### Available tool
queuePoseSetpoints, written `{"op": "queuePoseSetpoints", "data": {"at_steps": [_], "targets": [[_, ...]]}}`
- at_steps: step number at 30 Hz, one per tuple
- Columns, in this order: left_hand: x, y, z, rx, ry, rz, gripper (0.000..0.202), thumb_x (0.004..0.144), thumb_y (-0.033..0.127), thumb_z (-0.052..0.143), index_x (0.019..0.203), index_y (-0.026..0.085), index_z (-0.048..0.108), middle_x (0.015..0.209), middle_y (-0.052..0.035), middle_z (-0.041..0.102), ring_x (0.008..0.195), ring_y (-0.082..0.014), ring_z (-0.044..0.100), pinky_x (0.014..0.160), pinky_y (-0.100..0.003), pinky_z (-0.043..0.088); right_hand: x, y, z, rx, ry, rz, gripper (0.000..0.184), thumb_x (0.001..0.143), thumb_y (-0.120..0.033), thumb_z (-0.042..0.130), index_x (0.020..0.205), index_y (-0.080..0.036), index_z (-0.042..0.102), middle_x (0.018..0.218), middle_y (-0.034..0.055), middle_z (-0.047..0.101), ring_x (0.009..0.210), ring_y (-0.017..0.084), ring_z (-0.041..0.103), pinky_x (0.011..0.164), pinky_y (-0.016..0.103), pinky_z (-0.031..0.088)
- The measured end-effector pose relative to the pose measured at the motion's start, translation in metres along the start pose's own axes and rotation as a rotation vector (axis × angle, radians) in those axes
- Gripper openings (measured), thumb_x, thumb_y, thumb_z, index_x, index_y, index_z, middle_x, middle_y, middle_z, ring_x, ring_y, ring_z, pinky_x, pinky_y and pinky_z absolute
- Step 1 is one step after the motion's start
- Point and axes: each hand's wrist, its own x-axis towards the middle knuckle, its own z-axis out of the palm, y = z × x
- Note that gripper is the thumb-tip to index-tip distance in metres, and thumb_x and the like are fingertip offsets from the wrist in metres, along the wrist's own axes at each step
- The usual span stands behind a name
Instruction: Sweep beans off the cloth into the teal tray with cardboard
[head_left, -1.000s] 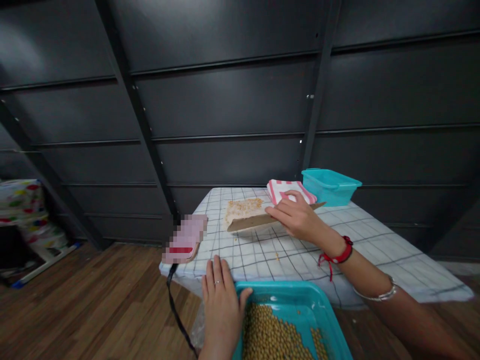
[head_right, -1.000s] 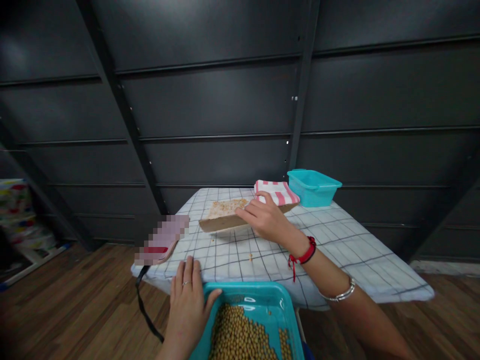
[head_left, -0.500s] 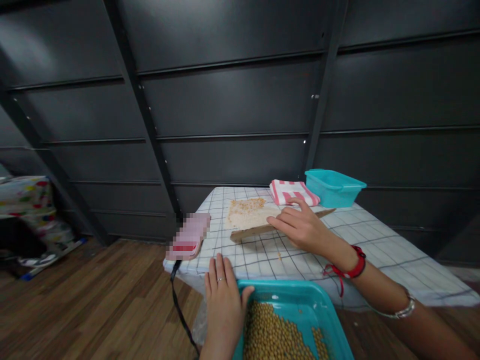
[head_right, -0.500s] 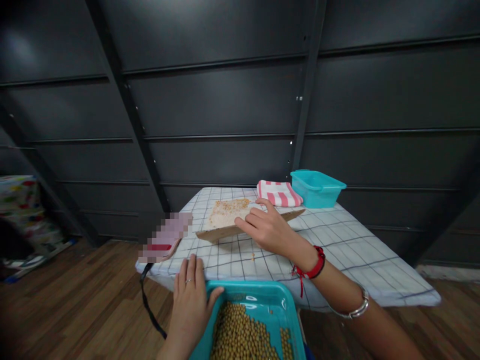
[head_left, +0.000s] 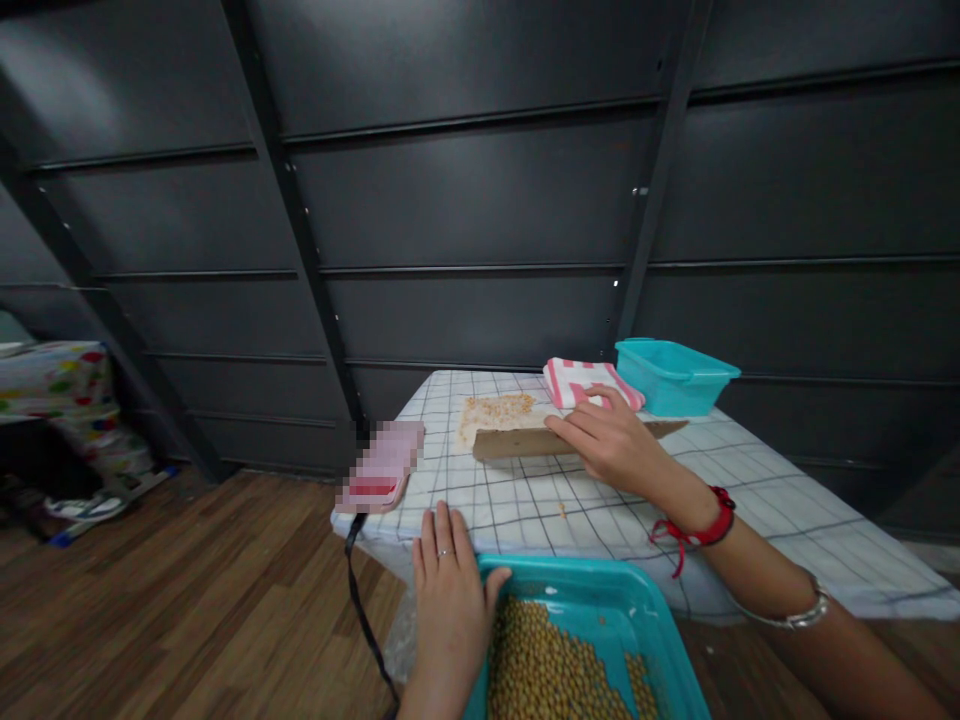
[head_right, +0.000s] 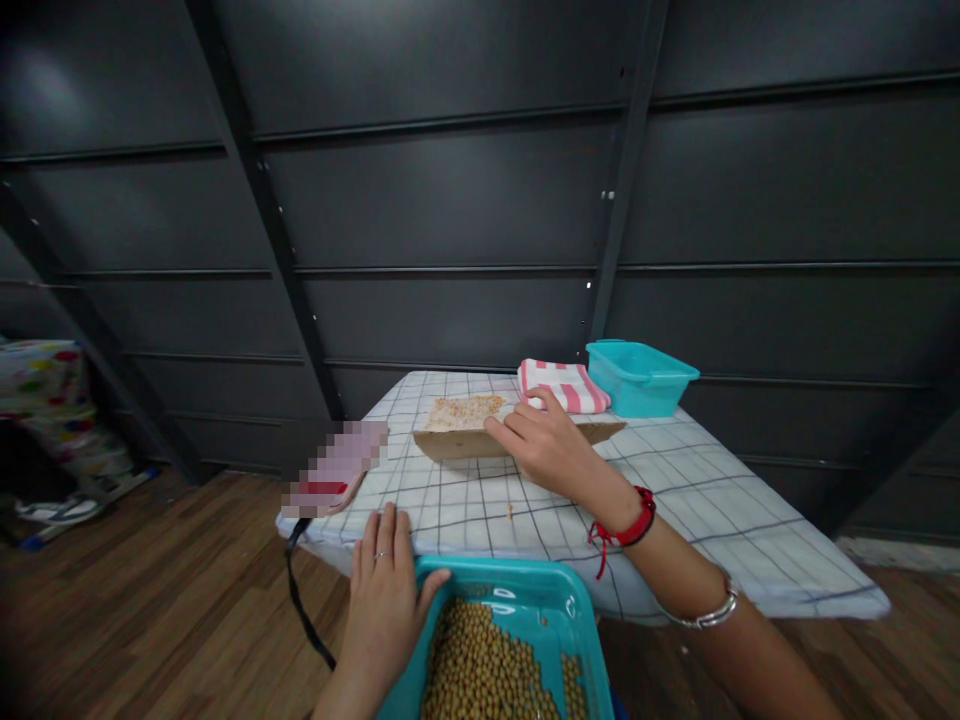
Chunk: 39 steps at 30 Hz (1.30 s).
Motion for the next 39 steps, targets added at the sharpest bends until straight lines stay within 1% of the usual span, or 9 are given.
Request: {"op": "queuePoseSetpoints", "data": {"at_steps": [4, 7, 12, 17, 20, 23, 27, 35, 39], "targets": [[0.001, -0.001, -0.002, 0.016, 0.000, 0.001, 0.064, 0.080, 0.049, 0.036, 0.120, 0.000, 0.041, 0.125, -0.0243, 0.044, 0.120, -0.0365, 0.032, 0.090, -0.052, 0.037, -0.001, 0.003, 0.000, -0.012, 0.040, 0.046, 0.030, 0.074, -0.003, 0.038, 0.093, -0.014, 0.058, 0.065, 0.0023, 0.057, 0.065, 0.015, 0.046, 0.080, 0.036, 0.031], [0.002, -0.001, -0.003, 0.036, 0.000, 0.008, 0.062, 0.080, 0.049, 0.036, 0.119, 0.000, 0.042, 0.124, -0.0239, 0.045, 0.119, -0.0364, 0.034, 0.088, -0.051, 0.039, 0.003, 0.001, 0.003, -0.024, 0.024, 0.057, 0.030, 0.075, -0.003, 0.038, 0.093, -0.015, 0.058, 0.064, 0.0016, 0.056, 0.065, 0.014, 0.046, 0.080, 0.035, 0.031], [0.002, -0.002, -0.003, 0.035, 0.006, 0.020, 0.063, 0.079, 0.048, 0.040, 0.119, -0.001, 0.041, 0.124, -0.0243, 0.044, 0.118, -0.0371, 0.035, 0.087, -0.050, 0.039, 0.015, -0.007, 0.011, 0.005, 0.012, 0.011, 0.032, 0.076, -0.002, 0.034, 0.092, -0.014, 0.058, 0.065, 0.0016, 0.056, 0.067, 0.014, 0.045, 0.082, 0.035, 0.029], [0.001, -0.002, -0.001, 0.011, 0.013, 0.012, 0.063, 0.079, 0.048, 0.039, 0.119, 0.000, 0.041, 0.125, -0.0238, 0.044, 0.119, -0.0370, 0.034, 0.089, -0.051, 0.038, 0.020, -0.012, 0.004, 0.025, 0.009, -0.054, 0.029, 0.078, -0.003, 0.034, 0.090, -0.015, 0.058, 0.063, 0.0009, 0.055, 0.067, 0.014, 0.044, 0.083, 0.034, 0.029], [0.000, -0.002, 0.000, 0.017, 0.007, 0.005, 0.063, 0.080, 0.049, 0.037, 0.119, 0.000, 0.041, 0.125, -0.0235, 0.045, 0.119, -0.0365, 0.034, 0.089, -0.050, 0.038, 0.020, -0.012, -0.001, 0.005, 0.020, -0.033, 0.029, 0.079, -0.004, 0.034, 0.091, -0.014, 0.058, 0.063, 0.0008, 0.054, 0.066, 0.014, 0.044, 0.083, 0.034, 0.029], [0.000, -0.002, -0.001, 0.020, -0.001, -0.005, 0.062, 0.080, 0.049, 0.037, 0.120, 0.002, 0.041, 0.125, -0.0227, 0.045, 0.120, -0.0360, 0.034, 0.090, -0.050, 0.038, 0.023, -0.011, 0.000, -0.031, 0.022, -0.012, 0.030, 0.079, -0.003, 0.033, 0.092, -0.013, 0.058, 0.063, 0.0013, 0.055, 0.066, 0.015, 0.044, 0.082, 0.035, 0.029], [-0.001, -0.003, 0.000, 0.025, 0.004, 0.004, 0.063, 0.080, 0.049, 0.037, 0.120, 0.001, 0.041, 0.126, -0.0234, 0.043, 0.120, -0.0365, 0.033, 0.089, -0.050, 0.038, 0.028, -0.013, 0.004, -0.037, 0.022, -0.044, 0.031, 0.079, -0.002, 0.031, 0.090, -0.013, 0.058, 0.062, 0.0014, 0.054, 0.065, 0.015, 0.044, 0.081, 0.036, 0.029], [-0.002, -0.003, 0.001, 0.011, -0.005, -0.009, 0.064, 0.080, 0.051, 0.036, 0.121, 0.003, 0.041, 0.127, -0.0225, 0.044, 0.120, -0.0357, 0.034, 0.090, -0.051, 0.037, 0.021, -0.015, -0.002, -0.027, 0.009, -0.030, 0.030, 0.079, -0.002, 0.033, 0.091, -0.013, 0.058, 0.063, 0.0015, 0.055, 0.065, 0.015, 0.044, 0.083, 0.037, 0.029], [-0.001, -0.003, 0.000, 0.021, 0.004, -0.007, 0.063, 0.080, 0.051, 0.035, 0.120, 0.002, 0.042, 0.127, -0.0226, 0.043, 0.120, -0.0358, 0.034, 0.090, -0.051, 0.038, 0.022, -0.012, 0.004, -0.041, 0.011, -0.023, 0.031, 0.077, -0.001, 0.033, 0.089, -0.014, 0.058, 0.064, 0.0011, 0.055, 0.065, 0.015, 0.044, 0.082, 0.036, 0.028]]}}
